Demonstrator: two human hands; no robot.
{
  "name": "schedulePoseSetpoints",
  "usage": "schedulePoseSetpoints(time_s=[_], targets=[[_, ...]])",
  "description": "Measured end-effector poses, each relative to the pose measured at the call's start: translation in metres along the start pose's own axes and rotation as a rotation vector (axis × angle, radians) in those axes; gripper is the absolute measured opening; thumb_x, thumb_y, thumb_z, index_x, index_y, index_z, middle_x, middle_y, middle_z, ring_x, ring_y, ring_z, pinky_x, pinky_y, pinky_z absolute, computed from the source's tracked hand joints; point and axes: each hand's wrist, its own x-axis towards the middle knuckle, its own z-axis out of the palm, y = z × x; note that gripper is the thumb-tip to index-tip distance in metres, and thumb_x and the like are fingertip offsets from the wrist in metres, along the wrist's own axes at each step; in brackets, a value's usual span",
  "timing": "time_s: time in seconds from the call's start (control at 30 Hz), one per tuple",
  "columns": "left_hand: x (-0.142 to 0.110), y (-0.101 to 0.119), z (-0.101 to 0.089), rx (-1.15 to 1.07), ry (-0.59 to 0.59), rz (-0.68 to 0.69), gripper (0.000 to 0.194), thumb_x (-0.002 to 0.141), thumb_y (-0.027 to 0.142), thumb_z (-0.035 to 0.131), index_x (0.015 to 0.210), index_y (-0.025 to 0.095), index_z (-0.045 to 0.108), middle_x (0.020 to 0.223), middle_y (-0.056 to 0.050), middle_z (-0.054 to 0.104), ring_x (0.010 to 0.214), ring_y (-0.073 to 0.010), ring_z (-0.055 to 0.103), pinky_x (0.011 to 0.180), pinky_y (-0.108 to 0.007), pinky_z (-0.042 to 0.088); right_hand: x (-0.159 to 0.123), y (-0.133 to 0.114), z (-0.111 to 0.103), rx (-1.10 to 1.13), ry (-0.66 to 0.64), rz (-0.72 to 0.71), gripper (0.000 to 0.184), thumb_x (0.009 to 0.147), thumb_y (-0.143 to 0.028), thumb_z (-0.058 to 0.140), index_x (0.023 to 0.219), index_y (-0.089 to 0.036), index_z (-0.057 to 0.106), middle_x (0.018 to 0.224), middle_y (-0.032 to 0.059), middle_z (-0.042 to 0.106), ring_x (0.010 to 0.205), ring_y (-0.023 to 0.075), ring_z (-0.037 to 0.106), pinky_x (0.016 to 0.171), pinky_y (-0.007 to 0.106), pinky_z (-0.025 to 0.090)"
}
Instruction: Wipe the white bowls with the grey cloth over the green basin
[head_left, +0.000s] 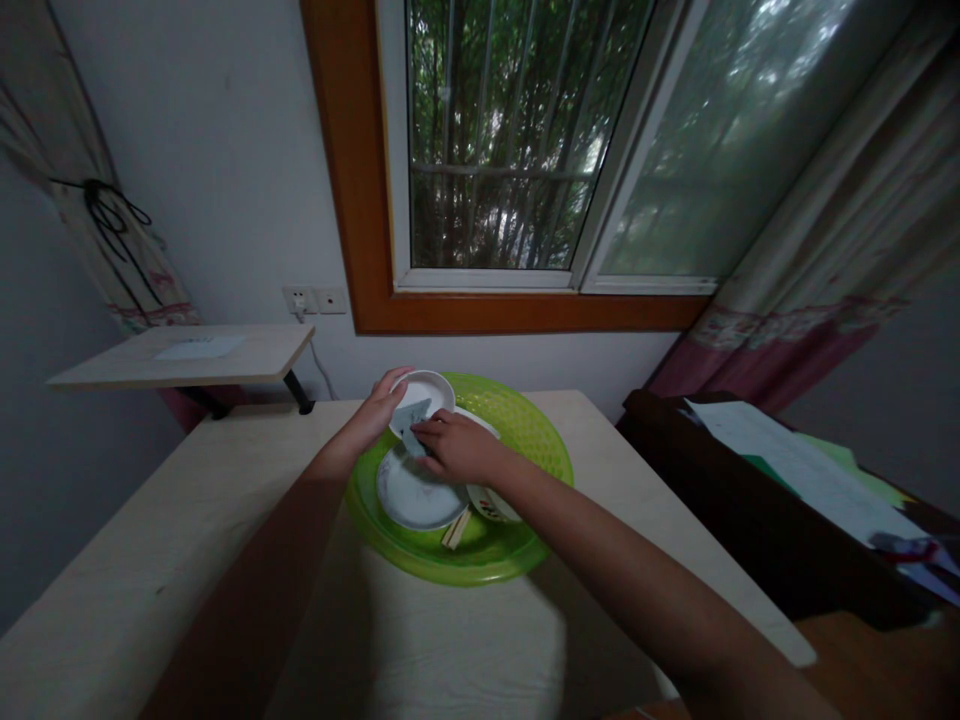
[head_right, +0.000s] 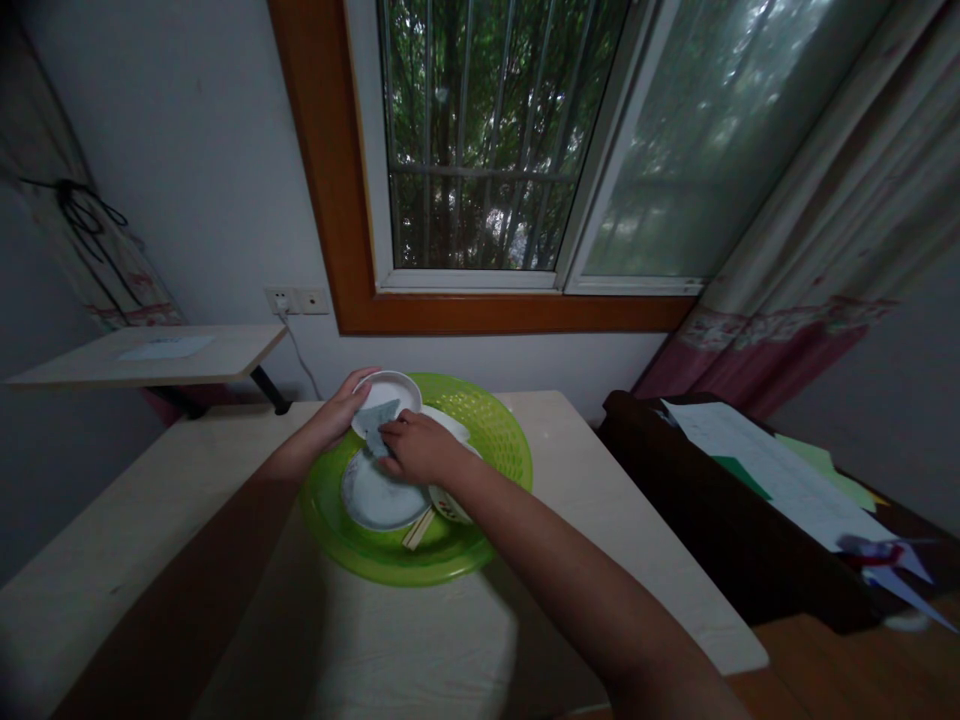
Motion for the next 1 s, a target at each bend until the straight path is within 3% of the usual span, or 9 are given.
schedulePoseSetpoints(time_s=[0.1,0.23,0.37,0.53,0.63,0.77,1.0], targets=[[0.0,-0.001,0.001,-0.009,-0.02,-0.015,0.051,0.087,0.051,0.069,0.129,0.022,0.066,0.132,-0.013,0.065,0.126,-0.032,0.057,0.107,-0.043,0.048,-0.001,0.002,-0.003,-0.115,-0.004,0.154,0.038,0.103,-0.04,0.061,0.114,-0.009,0.078,0.126,0.0173,0.074,0.117,0.0327,0.059,0.102,0.045,0.049],[0.003,-0.003,0.002,-0.061,-0.061,-0.052,0.056,0.087,0.054,0.07,0.131,0.021,0.061,0.128,-0.012,0.066,0.116,-0.0281,0.061,0.102,-0.04,0.048,-0.002,0.002,-0.008,-0.232,0.088,0.245,0.029,0.101,-0.032,0.063,0.11,-0.01,0.08,0.137,0.0204,0.068,0.131,0.0354,0.052,0.108,0.048,0.044],[0.004,-0.005,0.002,-0.129,-0.059,-0.09,0.059,0.085,0.057,0.072,0.13,0.021,0.06,0.124,-0.011,0.067,0.106,-0.0253,0.064,0.093,-0.036,0.05,-0.002,0.001,-0.008,-0.228,0.117,0.234,0.039,0.102,-0.041,0.062,0.113,-0.008,0.079,0.143,0.0222,0.064,0.136,0.0374,0.049,0.108,0.049,0.044],[0.002,-0.005,-0.001,-0.093,-0.055,-0.068,0.056,0.088,0.06,0.068,0.127,0.022,0.06,0.122,-0.009,0.068,0.102,-0.0238,0.063,0.088,-0.033,0.049,-0.002,0.004,-0.001,-0.114,0.004,0.102,0.053,0.101,-0.057,0.062,0.113,-0.008,0.078,0.128,0.0188,0.072,0.122,0.0335,0.057,0.103,0.045,0.049],[0.002,-0.006,-0.002,-0.084,-0.051,-0.056,0.055,0.088,0.061,0.068,0.126,0.021,0.061,0.12,-0.009,0.068,0.101,-0.023,0.063,0.087,-0.032,0.049,-0.001,0.007,0.003,-0.069,-0.011,0.018,0.047,0.098,-0.047,0.07,0.125,-0.009,0.074,0.133,0.0155,0.071,0.123,0.0318,0.056,0.107,0.042,0.048],[0.004,-0.009,-0.003,-0.155,-0.053,-0.085,0.057,0.087,0.062,0.068,0.128,0.022,0.06,0.118,-0.008,0.068,0.094,-0.0215,0.063,0.08,-0.031,0.05,0.002,0.007,0.001,-0.097,0.006,0.082,0.024,0.103,-0.019,0.061,0.123,-0.016,0.075,0.127,0.0114,0.073,0.123,0.0286,0.054,0.098,0.038,0.052],[0.0,0.0,-0.006,-0.289,-0.075,-0.173,0.063,0.08,0.041,0.08,0.136,0.024,0.058,0.116,-0.008,0.071,0.088,-0.0206,0.066,0.074,-0.03,0.051,0.001,0.006,-0.012,-0.214,0.029,0.131,0.015,0.105,-0.02,0.059,0.107,-0.016,0.074,0.11,0.0106,0.072,0.117,0.0277,0.056,0.092,0.036,0.054]])
